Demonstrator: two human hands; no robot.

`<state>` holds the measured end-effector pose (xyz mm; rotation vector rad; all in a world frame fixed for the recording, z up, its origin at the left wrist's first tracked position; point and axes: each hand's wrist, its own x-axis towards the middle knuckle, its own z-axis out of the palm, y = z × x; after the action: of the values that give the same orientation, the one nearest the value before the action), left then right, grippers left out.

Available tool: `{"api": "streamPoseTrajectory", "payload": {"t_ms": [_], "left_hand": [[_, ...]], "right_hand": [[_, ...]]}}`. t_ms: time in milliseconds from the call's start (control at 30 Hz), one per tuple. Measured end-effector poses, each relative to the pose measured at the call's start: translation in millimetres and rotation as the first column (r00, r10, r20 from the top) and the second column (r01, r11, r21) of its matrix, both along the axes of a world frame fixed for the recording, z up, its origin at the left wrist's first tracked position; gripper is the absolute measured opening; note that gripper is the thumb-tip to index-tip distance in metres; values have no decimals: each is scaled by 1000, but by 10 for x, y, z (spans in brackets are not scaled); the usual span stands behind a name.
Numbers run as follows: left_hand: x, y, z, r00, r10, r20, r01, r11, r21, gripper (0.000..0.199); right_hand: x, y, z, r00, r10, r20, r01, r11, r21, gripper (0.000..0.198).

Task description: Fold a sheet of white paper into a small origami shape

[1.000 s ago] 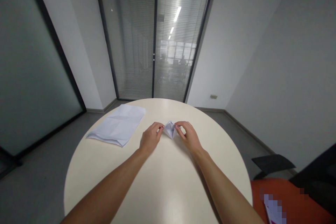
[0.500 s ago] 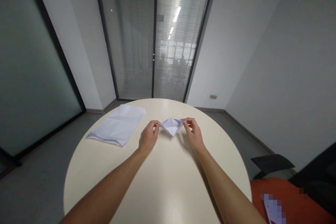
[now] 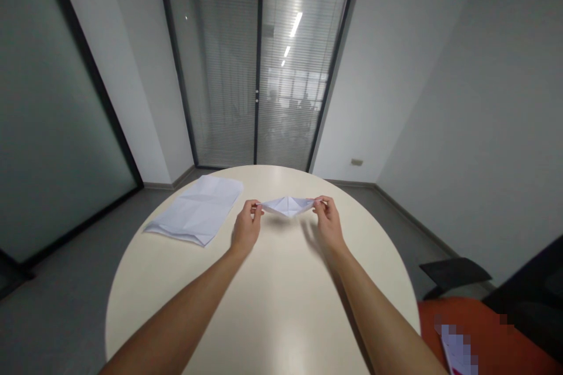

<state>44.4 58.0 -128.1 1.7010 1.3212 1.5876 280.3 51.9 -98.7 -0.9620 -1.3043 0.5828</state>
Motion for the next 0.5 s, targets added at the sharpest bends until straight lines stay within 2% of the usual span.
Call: {"api": "streamPoseTrajectory", "payload": {"t_ms": [233, 500], "left_hand": [[6, 76, -72, 996, 11, 84, -6, 998, -57, 21], [16, 151, -124, 987, 23, 156, -5, 994, -110, 18]], "right_hand": [[34, 20, -48, 997, -73, 0, 72, 996, -49, 30], [8, 30, -82, 998, -34, -52, 28, 995, -101, 33]]}}
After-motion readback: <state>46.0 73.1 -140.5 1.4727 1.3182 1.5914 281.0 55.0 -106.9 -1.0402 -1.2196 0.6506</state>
